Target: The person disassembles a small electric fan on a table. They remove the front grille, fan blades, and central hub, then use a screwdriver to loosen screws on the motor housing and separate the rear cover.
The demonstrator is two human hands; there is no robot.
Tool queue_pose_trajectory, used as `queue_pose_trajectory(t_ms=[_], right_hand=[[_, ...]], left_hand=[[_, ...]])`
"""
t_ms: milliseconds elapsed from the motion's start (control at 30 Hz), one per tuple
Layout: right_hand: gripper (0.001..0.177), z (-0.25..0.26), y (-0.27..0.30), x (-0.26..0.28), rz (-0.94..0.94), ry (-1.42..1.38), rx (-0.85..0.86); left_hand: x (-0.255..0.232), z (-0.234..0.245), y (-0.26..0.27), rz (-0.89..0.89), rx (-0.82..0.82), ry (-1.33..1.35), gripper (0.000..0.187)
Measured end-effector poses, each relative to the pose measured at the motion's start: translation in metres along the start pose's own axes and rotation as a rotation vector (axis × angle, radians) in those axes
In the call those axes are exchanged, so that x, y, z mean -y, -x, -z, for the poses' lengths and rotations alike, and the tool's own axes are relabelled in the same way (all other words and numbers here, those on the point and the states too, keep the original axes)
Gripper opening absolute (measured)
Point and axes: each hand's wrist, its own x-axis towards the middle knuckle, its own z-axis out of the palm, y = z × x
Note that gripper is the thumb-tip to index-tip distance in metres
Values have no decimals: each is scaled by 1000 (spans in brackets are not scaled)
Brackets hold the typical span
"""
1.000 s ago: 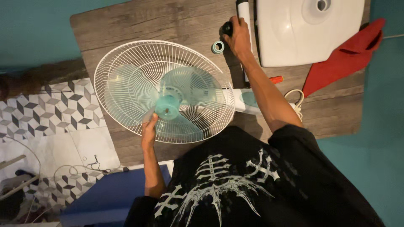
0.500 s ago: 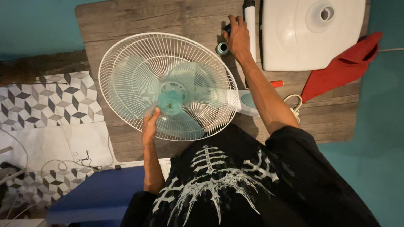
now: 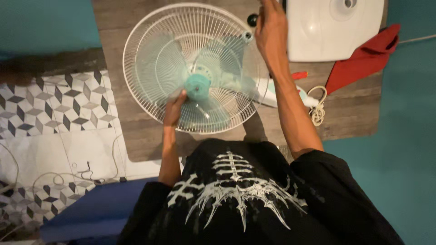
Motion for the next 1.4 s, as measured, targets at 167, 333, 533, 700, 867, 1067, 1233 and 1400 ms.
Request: queue_pose_trajectory(t_ms=[167, 333, 533, 700, 867, 1067, 1233, 1400], right_hand=[[27, 14, 40, 55, 126, -81, -75], [32, -1, 89, 105, 61, -160, 147], [88, -43, 138, 138, 44, -62, 207], [104, -69, 141, 123, 3, -20, 171], [96, -79, 131, 106, 28, -11, 132], [90, -78, 122, 103, 11, -28, 116], [92, -74, 118, 103, 0, -29, 133], [93, -72, 117, 103, 11, -37, 124]], left_hand=[[-11, -10, -3, 58, -11, 23, 49], [-12, -16, -21, -24, -23, -64, 50], [-16, -26, -40, -163, -36, -104, 54], [-33, -30, -57, 23, 93, -66, 56], [-43, -20, -74, -26, 293, -5, 67], [-16, 2, -103, 218, 581, 307, 89], [19, 7, -130, 257, 768, 513, 104], [57, 5, -144, 231, 778, 508, 95]])
